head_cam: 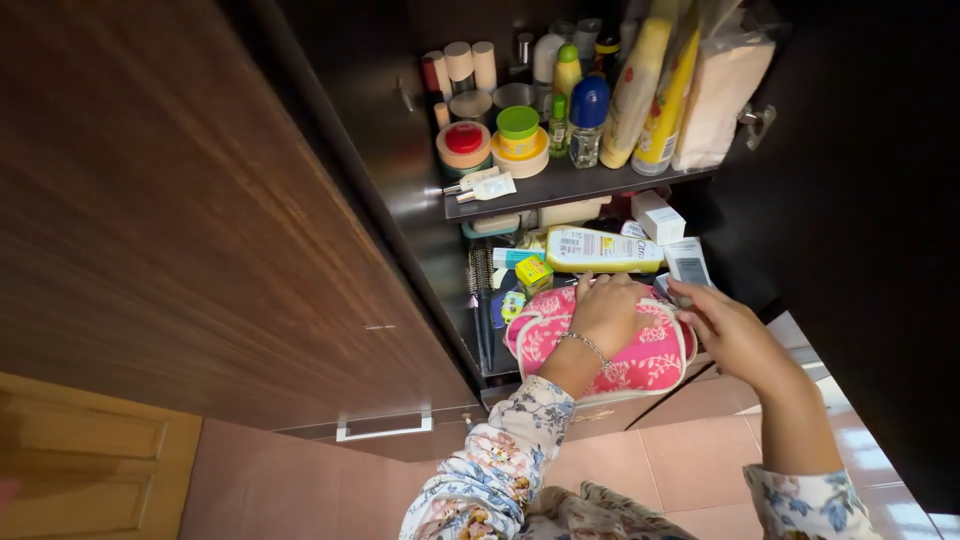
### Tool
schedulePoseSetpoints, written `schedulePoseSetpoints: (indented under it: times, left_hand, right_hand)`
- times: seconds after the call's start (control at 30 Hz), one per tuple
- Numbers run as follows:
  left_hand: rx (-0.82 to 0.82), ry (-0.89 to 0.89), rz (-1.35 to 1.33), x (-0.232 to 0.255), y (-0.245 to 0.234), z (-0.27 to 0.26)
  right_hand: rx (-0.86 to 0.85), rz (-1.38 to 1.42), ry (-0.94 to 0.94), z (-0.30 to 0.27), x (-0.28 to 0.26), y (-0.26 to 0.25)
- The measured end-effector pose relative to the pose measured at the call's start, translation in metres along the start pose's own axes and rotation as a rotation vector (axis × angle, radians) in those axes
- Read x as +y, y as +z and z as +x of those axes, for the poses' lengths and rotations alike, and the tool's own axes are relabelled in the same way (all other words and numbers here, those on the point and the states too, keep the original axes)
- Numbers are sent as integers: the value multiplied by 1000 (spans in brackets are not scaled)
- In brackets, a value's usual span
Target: Organizing cosmetics and skincare products from a makeup bag and wardrobe into a plastic drawer.
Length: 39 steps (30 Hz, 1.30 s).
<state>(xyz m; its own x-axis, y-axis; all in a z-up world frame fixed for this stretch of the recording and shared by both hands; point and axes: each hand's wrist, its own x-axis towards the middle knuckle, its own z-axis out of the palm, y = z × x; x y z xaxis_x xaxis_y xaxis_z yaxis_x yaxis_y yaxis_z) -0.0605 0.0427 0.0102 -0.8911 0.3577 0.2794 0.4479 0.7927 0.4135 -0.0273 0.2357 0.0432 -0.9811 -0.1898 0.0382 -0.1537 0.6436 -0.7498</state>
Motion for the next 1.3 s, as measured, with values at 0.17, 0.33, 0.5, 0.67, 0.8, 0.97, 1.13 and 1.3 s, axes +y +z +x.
schedulePoseSetpoints:
  times: [0.17, 0.33, 0.5, 0.67, 0.8, 0.97, 1.13, 1.3]
  left_hand:
    - [-8, -39, -110, 4, -1, -2]
    - [144, -24, -262, 6, -21, -18]
    - [213, 58, -443, 26, -74, -41]
    - [408, -47, -515, 33, -110, -67]
    - [528, -175, -533, 28, -99, -93]
    - [478, 64, -296, 43, -127, -120]
    - [279, 315, -506, 37, -125, -132]
    - [173, 204, -620, 25, -120, -151]
  right_hand:
    - [53, -30, -214, 14, 3, 10]
    - [25, 97, -66, 13, -11, 8]
    - [167, 208, -277, 0, -23, 1]
    - [289, 105, -362, -27, -36, -9]
    - [365, 120, -411, -38, -31, 7]
    - [430, 236, -439, -48, -55, 20]
    - [286, 142, -625, -66, -88, 25]
    - [377, -19, -545, -102, -92, 35]
